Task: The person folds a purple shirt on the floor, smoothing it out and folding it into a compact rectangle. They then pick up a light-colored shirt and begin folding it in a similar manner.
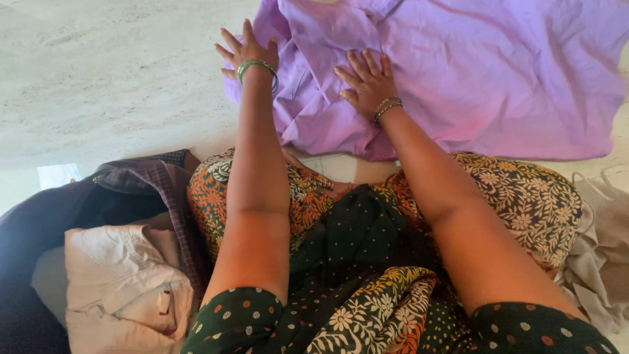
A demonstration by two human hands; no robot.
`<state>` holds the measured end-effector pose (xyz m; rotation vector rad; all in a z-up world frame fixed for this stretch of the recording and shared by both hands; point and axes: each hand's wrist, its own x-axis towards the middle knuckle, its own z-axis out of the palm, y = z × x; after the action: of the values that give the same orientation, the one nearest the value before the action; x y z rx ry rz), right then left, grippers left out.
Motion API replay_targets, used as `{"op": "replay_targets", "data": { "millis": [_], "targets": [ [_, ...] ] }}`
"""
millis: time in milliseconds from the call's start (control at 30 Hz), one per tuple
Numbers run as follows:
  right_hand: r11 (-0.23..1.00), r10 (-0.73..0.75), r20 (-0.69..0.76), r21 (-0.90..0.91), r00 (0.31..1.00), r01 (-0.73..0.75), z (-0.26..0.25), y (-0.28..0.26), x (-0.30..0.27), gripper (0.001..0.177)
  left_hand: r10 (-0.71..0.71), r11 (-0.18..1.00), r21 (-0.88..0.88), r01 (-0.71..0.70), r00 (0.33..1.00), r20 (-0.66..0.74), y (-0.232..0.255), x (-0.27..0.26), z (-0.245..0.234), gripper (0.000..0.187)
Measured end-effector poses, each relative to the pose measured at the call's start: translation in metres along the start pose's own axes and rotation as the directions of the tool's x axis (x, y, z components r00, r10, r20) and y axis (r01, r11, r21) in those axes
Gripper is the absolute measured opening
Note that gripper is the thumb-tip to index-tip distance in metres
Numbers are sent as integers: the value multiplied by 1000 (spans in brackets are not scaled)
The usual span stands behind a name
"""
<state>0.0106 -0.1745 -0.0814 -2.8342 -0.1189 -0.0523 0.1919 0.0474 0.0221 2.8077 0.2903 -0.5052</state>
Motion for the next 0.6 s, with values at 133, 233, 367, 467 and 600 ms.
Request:
{"op": "replay_targets", "data": {
  "millis": [133, 233, 367, 467, 600],
  "targets": [
    [1000, 13, -56, 28, 998, -12, -15, 18, 7, 56, 139, 990, -38, -136, 986, 91, -16, 6, 14, 67],
    [989, 106, -81, 110, 991, -96, -37, 32, 1, 54, 433, 900, -6, -436, 890, 143, -12, -13, 50, 74],
    [941, 336, -100, 71, 936, -331, -57, 38, -13, 50, 487, 811, 133, -570, 783, 388, 23, -95, 93, 81],
    [790, 611, 40, 26, 790, -612, -67, 45, -24, 57, 392, 803, 224, -552, 773, 499, 30, -114, 91, 80],
    [520, 843, 137, 38, 520, -853, -77, 71, -40, 65, 359, 813, 295, -502, 831, 426, 11, -94, 76, 77]
  ]
}}
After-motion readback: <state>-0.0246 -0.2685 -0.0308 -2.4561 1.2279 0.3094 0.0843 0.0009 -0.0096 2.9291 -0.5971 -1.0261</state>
